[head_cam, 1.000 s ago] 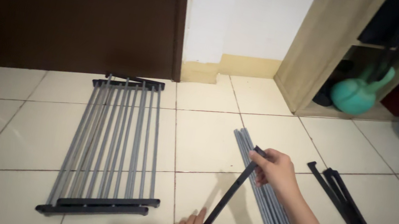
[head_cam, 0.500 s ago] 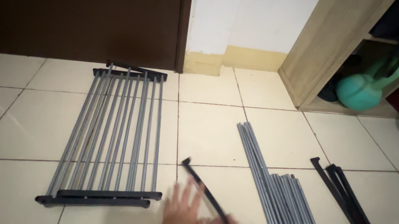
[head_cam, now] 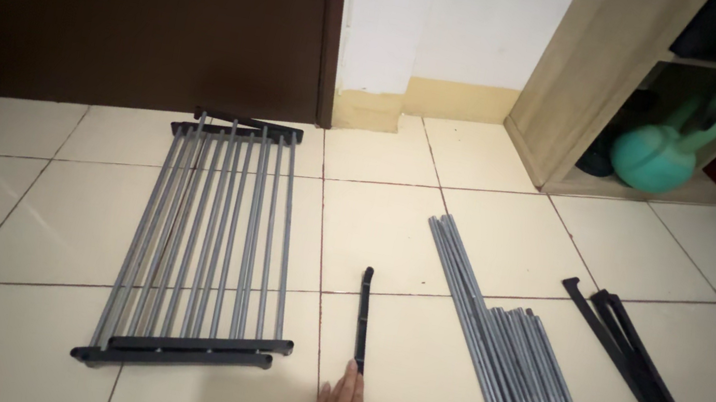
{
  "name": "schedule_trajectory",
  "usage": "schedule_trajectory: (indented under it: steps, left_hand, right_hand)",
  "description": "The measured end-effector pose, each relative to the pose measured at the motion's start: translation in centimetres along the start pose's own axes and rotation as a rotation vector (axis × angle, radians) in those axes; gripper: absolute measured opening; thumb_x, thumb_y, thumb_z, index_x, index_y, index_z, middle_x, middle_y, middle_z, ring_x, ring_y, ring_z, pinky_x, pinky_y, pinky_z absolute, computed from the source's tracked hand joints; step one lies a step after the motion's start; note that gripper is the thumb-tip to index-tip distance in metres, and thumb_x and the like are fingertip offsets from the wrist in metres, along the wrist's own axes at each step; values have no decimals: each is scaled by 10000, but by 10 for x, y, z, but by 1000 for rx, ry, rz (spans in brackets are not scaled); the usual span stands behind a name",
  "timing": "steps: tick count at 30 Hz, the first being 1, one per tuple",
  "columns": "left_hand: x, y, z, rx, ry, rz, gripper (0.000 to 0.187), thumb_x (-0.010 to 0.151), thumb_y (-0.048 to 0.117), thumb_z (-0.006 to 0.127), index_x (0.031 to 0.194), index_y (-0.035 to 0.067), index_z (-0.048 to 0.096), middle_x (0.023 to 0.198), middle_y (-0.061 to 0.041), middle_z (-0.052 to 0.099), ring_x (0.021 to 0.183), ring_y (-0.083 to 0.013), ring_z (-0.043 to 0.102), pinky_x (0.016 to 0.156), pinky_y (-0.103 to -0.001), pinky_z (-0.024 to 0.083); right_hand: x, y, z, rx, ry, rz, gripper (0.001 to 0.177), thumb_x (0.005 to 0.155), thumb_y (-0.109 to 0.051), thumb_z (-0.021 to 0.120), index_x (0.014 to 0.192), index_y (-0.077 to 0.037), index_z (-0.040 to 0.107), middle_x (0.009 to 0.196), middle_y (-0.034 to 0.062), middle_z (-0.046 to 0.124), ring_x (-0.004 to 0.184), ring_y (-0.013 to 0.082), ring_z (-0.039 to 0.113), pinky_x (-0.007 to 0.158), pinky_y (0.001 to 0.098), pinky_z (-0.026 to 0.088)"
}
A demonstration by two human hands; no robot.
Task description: The person assembles a metal rack by inserting vertical poles into a base and attaching a horizontal crossbar. They repeatedly insert and remove poles to adjust fit, then secure the crossbar across the top.
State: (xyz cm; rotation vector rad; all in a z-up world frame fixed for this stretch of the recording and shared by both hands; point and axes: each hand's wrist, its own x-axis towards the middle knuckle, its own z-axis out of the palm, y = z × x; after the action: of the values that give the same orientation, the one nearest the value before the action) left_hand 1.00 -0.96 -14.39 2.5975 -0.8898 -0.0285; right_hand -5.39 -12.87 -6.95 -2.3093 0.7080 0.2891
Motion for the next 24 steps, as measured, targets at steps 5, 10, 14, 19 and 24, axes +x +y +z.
schedule_trajectory:
  steps: [5, 10, 14, 19, 24]
  left_hand:
    - [0, 27, -28, 53, -158, -98, 623, 854, 4, 573, 1435, -101, 375, 1610, -241, 266, 1403, -383, 406, 1017, -429, 496]
    - [10, 45, -16, 17, -69, -105, 275, 980, 104, 577, 1213, -35, 620, 1464, -250, 462, 1140, -354, 663, 785, -427, 612]
    - [22, 44, 43, 38, -30, -229, 447, 927, 83, 609, 1345, -67, 560, 1325, -233, 558, 1023, -370, 690, 657, -481, 612]
    - [17, 39, 99, 74, 132, -283, 446, 987, 156, 576, 1327, -134, 564, 1209, -334, 622, 959, -377, 711, 613, -456, 631]
    - [15, 33, 101, 239, 181, -27, 464, 987, 164, 571, 1323, -153, 529, 1286, -434, 542, 1105, -536, 625, 718, -516, 619]
  right_hand:
    - [-6, 14, -29, 87, 183, 14, 350, 926, -395, 655, 1179, -164, 727, 1003, 120, 797, 928, 233, 795, 874, 356, 619]
    - [15, 7, -26, 409, 209, -53, 371, 918, -336, 647, 1202, -111, 728, 934, 168, 810, 865, 271, 809, 824, 373, 616]
    - [42, -20, -24, 355, 227, -75, 415, 909, -389, 690, 1197, -90, 680, 913, 162, 797, 855, 285, 788, 797, 384, 622]
    - [56, -47, -28, 260, 191, 6, 526, 734, -248, 874, 1167, -81, 627, 930, 137, 797, 862, 285, 779, 808, 387, 613]
    - [58, -57, -37, 305, 156, 12, 459, 743, -153, 840, 1157, -82, 654, 958, 131, 780, 882, 278, 775, 799, 392, 621]
